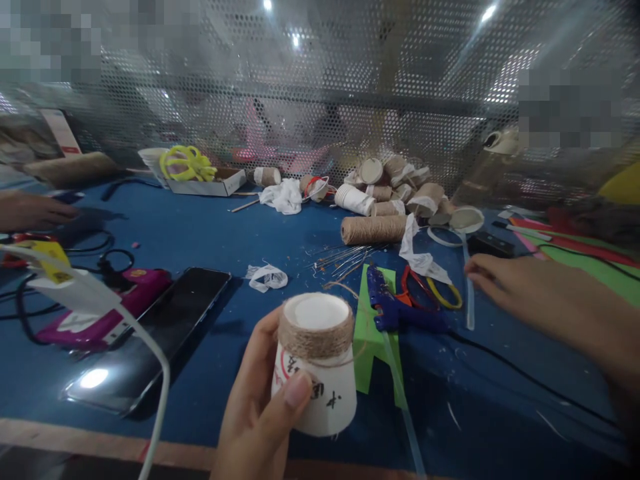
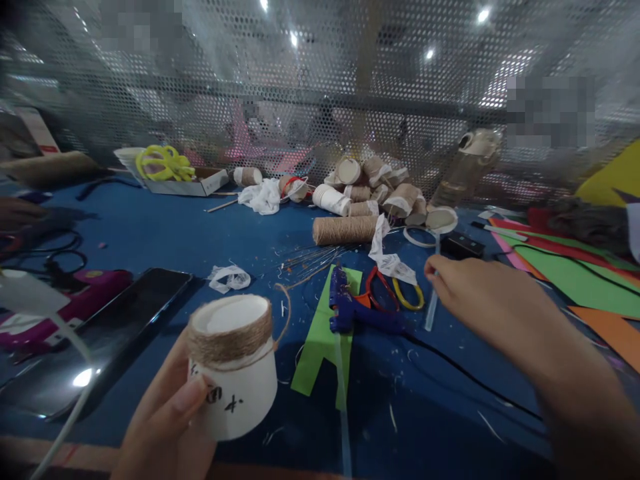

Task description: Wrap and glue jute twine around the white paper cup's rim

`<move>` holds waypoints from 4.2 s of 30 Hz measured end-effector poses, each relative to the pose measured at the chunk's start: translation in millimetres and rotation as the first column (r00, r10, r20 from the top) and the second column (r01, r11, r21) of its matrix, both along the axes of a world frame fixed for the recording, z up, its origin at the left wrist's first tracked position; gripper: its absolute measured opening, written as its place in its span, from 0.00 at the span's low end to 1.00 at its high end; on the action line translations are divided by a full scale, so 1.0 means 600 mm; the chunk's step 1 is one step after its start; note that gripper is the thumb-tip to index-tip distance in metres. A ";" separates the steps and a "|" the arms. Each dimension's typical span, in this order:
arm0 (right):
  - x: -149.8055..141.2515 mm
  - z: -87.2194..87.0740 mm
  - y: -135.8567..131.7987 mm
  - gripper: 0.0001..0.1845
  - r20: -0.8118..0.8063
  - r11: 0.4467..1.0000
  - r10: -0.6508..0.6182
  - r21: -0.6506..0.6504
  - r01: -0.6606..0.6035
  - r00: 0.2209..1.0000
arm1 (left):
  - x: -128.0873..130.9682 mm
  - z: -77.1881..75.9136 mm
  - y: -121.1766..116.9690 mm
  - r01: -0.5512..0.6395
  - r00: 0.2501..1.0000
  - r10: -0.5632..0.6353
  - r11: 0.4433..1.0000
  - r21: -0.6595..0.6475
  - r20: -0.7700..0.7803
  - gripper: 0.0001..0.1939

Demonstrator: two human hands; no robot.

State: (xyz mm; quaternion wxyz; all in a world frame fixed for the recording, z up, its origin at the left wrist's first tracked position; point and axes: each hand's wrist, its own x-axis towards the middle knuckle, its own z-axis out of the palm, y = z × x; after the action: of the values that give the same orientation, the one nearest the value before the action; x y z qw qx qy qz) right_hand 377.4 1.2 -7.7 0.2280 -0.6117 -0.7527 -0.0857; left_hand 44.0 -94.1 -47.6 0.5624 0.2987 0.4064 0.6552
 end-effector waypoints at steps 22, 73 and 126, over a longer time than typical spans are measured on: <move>-0.226 0.005 -0.070 0.02 -0.296 0.627 0.768 0.170 -0.760 0.568 | -0.002 0.005 0.003 0.068 0.992 -0.075 0.996 -0.065 -0.100 0.31; -0.244 -0.010 -0.077 0.08 -0.679 0.703 0.544 0.047 -0.709 0.494 | -0.003 0.004 -0.002 0.154 0.980 -0.158 0.987 -0.042 -0.120 0.24; -0.161 -0.058 -0.043 0.19 0.115 0.935 0.305 -0.223 -0.275 0.945 | -0.007 0.010 -0.007 0.288 0.940 -0.312 0.943 -0.167 -0.138 0.35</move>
State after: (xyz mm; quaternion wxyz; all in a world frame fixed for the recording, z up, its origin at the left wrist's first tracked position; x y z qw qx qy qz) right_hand 280.6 -24.4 -42.4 0.1179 -0.5056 -0.8545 -0.0185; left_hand 39.5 -98.5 -41.8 0.6410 0.3680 0.4467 0.5041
